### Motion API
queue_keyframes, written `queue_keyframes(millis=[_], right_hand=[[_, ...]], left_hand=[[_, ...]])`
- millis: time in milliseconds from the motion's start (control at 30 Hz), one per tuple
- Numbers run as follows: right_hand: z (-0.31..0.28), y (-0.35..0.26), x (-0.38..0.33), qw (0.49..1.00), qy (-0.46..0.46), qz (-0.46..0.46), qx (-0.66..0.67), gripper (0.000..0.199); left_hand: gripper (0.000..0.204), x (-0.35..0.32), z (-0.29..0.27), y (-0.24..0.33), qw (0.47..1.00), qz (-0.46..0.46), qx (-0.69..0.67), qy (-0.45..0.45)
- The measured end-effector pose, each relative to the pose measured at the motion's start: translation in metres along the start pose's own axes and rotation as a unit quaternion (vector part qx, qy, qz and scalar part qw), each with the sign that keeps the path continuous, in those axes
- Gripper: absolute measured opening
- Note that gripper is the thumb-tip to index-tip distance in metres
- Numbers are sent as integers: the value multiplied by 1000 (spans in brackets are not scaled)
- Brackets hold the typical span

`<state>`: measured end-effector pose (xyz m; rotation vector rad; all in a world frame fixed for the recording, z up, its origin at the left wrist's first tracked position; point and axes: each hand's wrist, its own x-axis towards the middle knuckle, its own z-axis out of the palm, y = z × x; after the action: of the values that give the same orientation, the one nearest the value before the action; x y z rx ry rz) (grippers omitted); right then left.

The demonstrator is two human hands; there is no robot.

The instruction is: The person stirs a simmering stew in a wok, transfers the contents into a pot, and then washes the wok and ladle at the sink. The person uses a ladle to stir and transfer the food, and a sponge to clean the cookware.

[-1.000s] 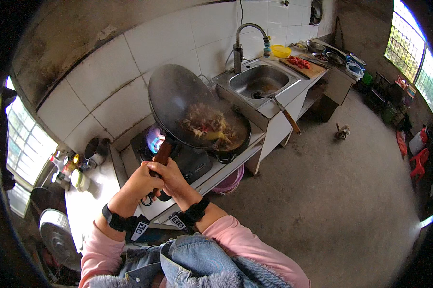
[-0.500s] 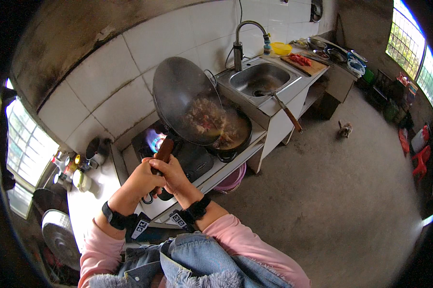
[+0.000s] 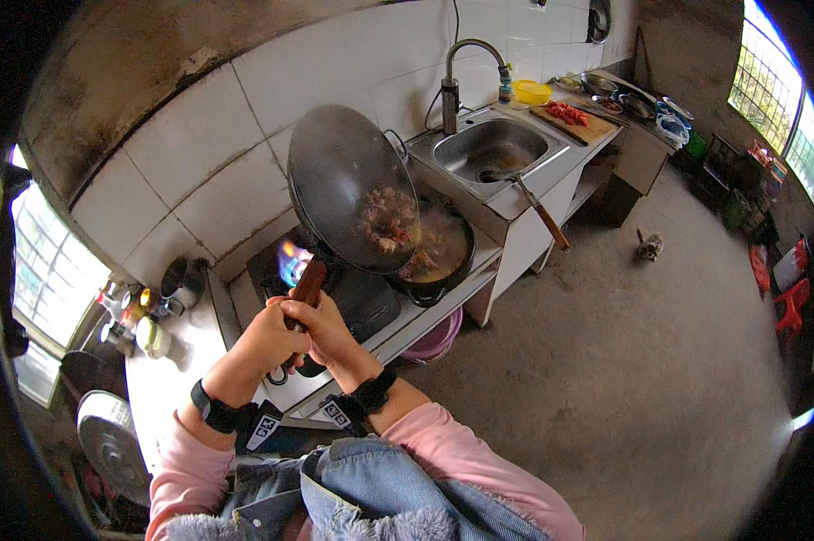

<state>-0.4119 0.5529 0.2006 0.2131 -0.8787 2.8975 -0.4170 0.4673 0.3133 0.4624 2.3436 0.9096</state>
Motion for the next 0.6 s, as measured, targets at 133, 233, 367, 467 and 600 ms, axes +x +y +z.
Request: queue_keyframes(millis=[133,233,367,467,600], right_hand=[[4,-2,0,999,23,-24,14,20],[9,-3,4,1000,3,-25,15,20],[14,-1,7,997,55,-45,22,21],[11,0,8,999,33,-26,22,21],[2,-5,12,1000,12,-10,-9,21]], left_hand=[[40,4,2,0,998,48,-48,-13],[31,7,-1,-2,999,33,-11,5],[41,9,-5,-4,999,41,32,0],[43,12,-4,-2,999,2,55,-2],[46,13,-1,3,999,3,36,1]])
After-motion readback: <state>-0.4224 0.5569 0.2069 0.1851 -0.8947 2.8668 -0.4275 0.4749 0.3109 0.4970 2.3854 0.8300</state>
